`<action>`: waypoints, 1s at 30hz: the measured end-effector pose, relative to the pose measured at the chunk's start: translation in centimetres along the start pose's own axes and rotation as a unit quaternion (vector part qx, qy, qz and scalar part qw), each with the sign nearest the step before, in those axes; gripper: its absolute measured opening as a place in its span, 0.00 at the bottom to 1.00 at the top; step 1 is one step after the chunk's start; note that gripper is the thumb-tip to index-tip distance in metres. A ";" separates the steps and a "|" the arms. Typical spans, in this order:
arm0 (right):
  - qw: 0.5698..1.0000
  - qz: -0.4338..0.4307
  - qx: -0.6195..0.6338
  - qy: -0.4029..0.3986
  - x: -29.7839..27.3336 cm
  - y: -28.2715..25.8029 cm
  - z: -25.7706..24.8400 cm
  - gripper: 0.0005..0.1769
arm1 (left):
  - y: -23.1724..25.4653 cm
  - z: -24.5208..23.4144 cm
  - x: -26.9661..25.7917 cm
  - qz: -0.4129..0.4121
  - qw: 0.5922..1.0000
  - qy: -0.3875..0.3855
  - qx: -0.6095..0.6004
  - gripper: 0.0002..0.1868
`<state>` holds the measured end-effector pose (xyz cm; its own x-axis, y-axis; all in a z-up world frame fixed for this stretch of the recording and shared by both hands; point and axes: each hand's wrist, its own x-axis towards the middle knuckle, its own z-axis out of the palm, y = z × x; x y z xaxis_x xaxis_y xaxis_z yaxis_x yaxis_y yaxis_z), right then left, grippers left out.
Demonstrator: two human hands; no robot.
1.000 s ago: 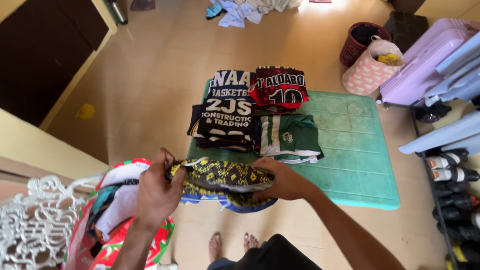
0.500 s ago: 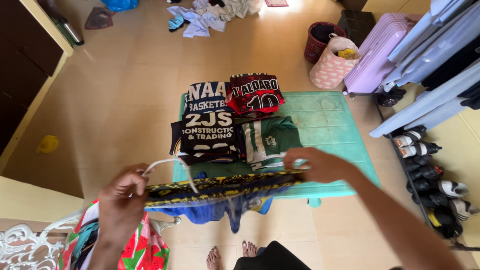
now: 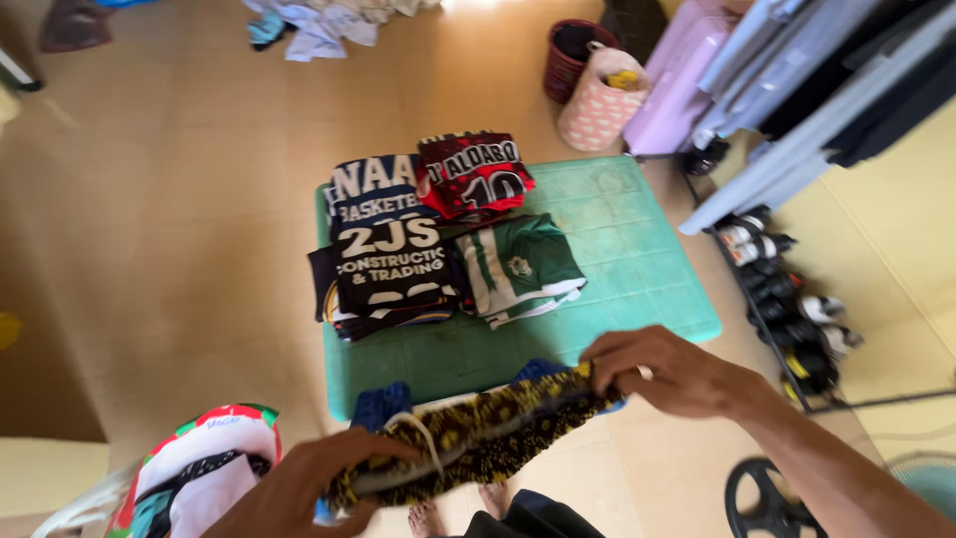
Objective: The person takes several jerseys and pairs of shorts out of a bag one at a time, spreads them out on a small table, folds them, and stacks them.
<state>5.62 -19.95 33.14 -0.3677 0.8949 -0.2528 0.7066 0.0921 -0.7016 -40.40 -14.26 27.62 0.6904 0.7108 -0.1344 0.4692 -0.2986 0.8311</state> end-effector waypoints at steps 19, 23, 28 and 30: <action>0.828 0.122 0.461 0.297 -2.7 -2.2 9.1 0.20 | 11.1 16.0 13.2 -0.020 0.927 0.126 -0.354 0.37; 0.887 0.071 0.344 0.300 -7.1 2.1 5.3 0.32 | 14.4 16.9 17.6 0.132 0.964 0.153 -0.173 0.30; 0.922 0.087 0.039 0.376 -8.1 16.1 -2.5 0.75 | 17.0 18.7 27.2 0.104 0.970 0.077 -0.204 0.27; 0.941 0.023 0.222 0.254 -5.7 22.1 -5.3 0.61 | 18.4 19.3 32.8 0.125 0.960 0.050 -0.246 0.27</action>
<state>26.51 -20.67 22.65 0.0728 0.9972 -0.0182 0.3519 -0.0428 -0.9350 1.50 -8.71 28.11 0.6794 0.7214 0.1342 -0.0377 -0.1483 0.9882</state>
